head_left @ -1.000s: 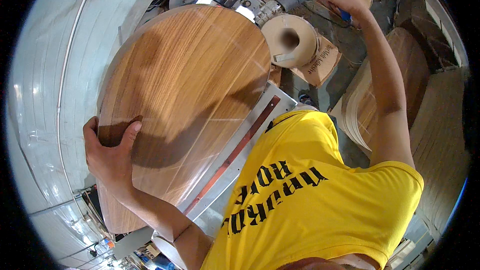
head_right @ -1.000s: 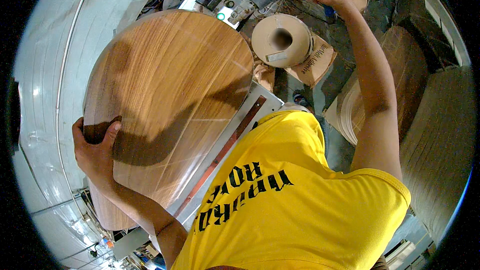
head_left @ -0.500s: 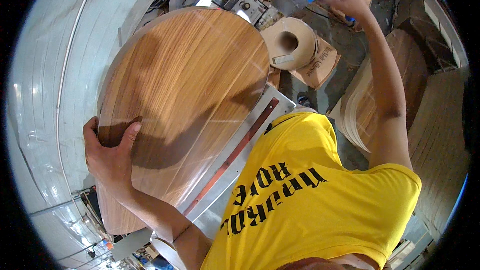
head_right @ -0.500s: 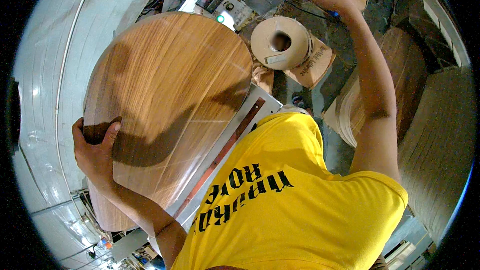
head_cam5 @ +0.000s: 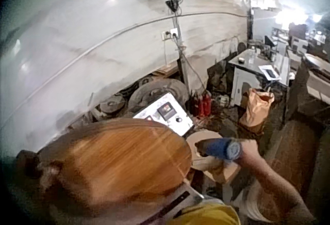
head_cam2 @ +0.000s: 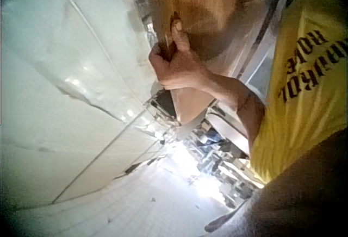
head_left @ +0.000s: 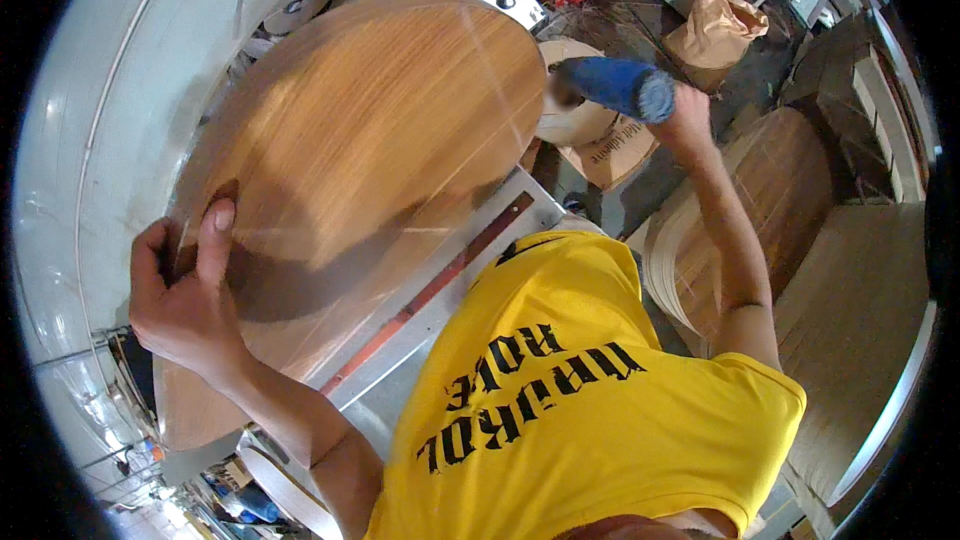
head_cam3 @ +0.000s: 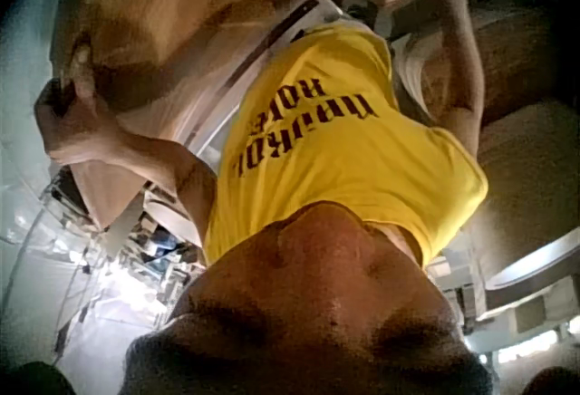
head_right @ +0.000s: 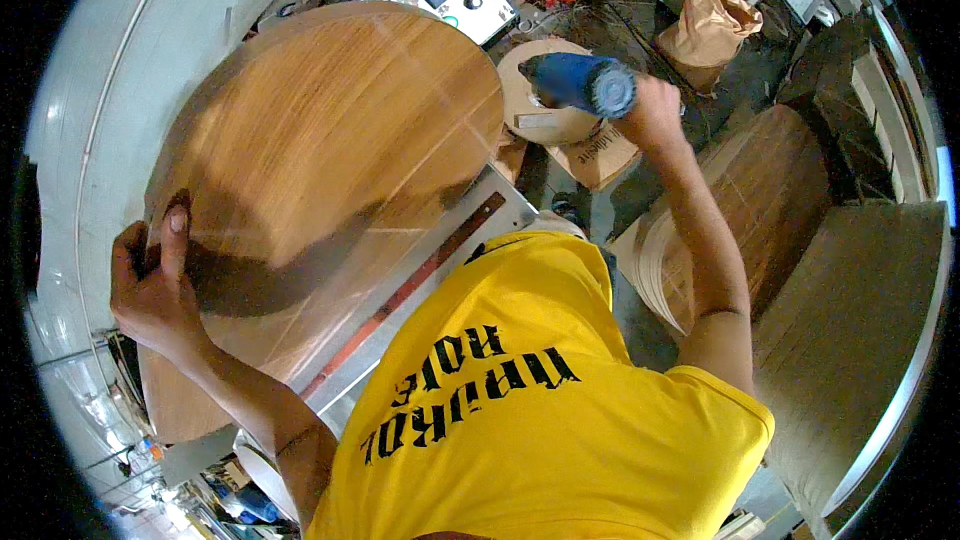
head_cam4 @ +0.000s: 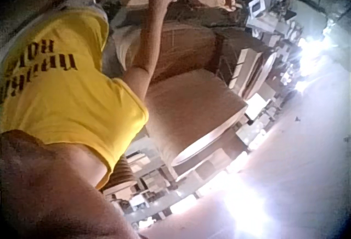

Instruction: The person cuts a strip of edging with scissors, applies it to the side of a wooden board using a heat gun, and sands the edge with a piece of sandpaper.

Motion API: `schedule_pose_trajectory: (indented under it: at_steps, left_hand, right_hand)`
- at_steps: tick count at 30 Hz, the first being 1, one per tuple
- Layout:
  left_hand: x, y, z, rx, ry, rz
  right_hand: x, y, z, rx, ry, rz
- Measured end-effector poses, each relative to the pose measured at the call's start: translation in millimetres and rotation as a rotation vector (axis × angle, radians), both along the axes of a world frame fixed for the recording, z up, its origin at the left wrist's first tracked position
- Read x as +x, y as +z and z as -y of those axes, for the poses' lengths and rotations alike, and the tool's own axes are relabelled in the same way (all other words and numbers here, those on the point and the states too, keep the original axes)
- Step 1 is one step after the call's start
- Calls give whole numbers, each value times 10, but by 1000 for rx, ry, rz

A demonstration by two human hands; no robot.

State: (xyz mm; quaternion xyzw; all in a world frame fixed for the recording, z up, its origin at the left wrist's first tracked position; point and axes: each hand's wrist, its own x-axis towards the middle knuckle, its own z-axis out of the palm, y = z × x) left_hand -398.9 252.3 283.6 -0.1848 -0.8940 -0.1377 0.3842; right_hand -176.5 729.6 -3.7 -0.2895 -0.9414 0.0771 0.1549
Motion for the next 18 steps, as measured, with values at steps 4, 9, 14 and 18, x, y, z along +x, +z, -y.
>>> schedule_pose_trajectory:
  at_steps: [4,9,14,18]
  left_hand:
    - [4,0,-49,38,-13,6]
    - [45,48,-27,39,6,62]
    - [-25,43,-118,16,54,55]
    - [-87,17,-108,-25,52,37]
  right_hand:
    - [-291,84,434,3,121,-131]
    - [-431,-76,633,29,123,-163]
    - [-368,-107,749,91,99,-198]
    - [-360,-52,711,96,86,-190]
